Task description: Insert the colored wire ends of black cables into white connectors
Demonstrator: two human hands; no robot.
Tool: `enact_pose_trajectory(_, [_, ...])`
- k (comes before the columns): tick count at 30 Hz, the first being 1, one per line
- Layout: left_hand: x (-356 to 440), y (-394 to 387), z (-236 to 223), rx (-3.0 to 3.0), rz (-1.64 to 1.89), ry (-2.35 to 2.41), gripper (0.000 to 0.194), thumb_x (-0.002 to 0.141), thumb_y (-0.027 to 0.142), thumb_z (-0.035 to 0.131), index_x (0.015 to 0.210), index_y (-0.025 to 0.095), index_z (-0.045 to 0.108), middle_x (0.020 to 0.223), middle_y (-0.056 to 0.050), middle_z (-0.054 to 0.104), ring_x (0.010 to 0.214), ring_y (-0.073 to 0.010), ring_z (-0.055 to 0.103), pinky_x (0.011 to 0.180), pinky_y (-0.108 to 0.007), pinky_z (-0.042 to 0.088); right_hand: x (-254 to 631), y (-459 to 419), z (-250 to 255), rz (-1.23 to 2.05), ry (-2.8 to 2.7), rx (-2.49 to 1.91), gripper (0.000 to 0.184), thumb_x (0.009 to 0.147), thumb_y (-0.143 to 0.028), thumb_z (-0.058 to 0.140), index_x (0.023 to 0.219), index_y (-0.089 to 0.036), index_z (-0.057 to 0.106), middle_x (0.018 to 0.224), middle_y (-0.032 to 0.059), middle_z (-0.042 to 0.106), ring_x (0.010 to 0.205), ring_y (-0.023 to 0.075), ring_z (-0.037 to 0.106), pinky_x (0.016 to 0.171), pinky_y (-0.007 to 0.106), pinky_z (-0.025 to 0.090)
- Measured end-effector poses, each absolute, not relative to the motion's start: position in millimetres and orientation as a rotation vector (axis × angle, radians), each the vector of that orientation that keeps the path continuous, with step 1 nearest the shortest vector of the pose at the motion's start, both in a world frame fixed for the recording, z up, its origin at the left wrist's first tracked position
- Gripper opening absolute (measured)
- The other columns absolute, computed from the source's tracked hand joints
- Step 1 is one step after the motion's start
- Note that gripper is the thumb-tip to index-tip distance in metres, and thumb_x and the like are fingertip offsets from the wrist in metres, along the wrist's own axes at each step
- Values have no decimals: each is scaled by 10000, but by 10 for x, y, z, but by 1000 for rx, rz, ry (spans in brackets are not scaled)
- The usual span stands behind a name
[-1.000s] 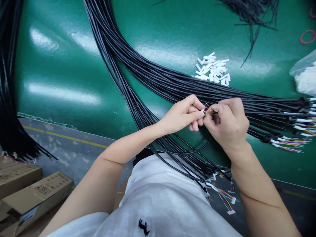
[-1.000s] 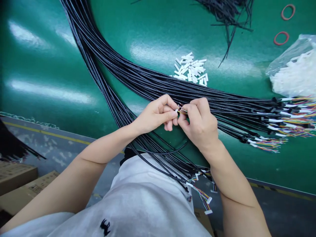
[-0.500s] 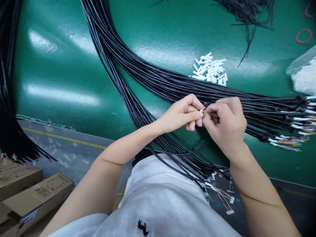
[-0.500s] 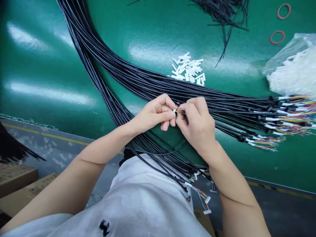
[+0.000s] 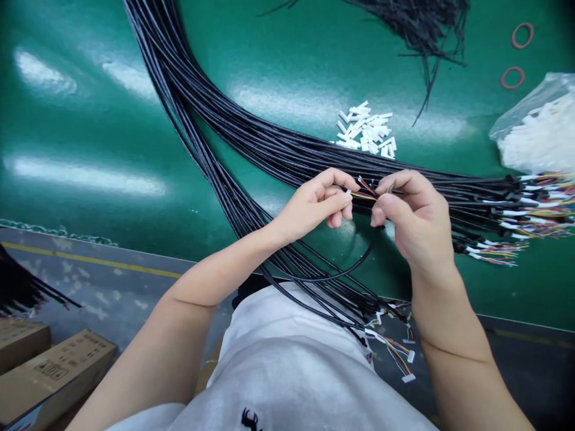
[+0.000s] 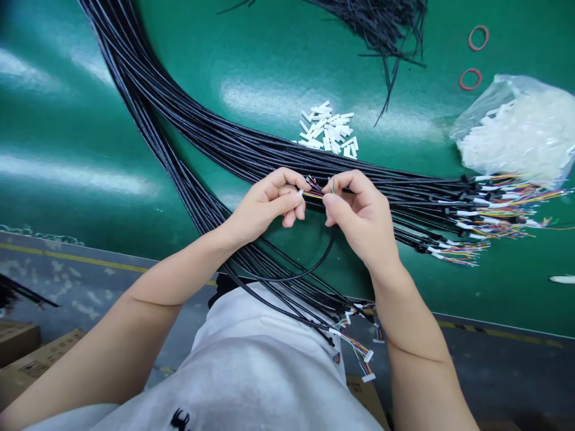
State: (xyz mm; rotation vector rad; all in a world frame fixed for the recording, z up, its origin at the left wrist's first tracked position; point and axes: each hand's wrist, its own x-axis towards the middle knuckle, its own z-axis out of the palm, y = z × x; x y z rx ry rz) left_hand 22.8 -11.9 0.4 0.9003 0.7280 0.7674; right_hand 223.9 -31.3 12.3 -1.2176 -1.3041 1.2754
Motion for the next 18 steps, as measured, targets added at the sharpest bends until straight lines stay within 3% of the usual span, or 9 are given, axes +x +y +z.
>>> enact_pose_trajectory(4, [246, -133, 4, 871, 743, 718, 451, 893, 524, 783, 1063, 170, 562, 714, 54, 706, 531, -23, 611, 531, -149, 453, 2198, -341, 148, 1024, -1492, -1223, 138, 861, -109, 751, 838, -242, 717, 883, -22, 603, 577, 64, 525, 484, 255, 391])
enact_pose_trajectory(11, [244, -136, 10, 809, 728, 671, 478, 872, 544, 802, 1061, 179, 558, 731, 50, 722, 545, -27, 618, 529, -157, 442, 2150, -368, 175, 646, -1735, -1237, 189, 837, -63, 736, 852, -249, 705, 855, -3, 576, 678, 121, 528, 505, 267, 425])
enact_pose_trajectory(18, [235, -124, 4, 700, 707, 677, 467, 855, 504, 832, 1055, 166, 579, 735, 50, 728, 530, -16, 600, 507, -146, 416, 2226, -385, 147, 745, -1693, -1268, 72, 985, -225, 676, 916, -247, 679, 952, 5, 624, 617, 103, 628, 473, 266, 463])
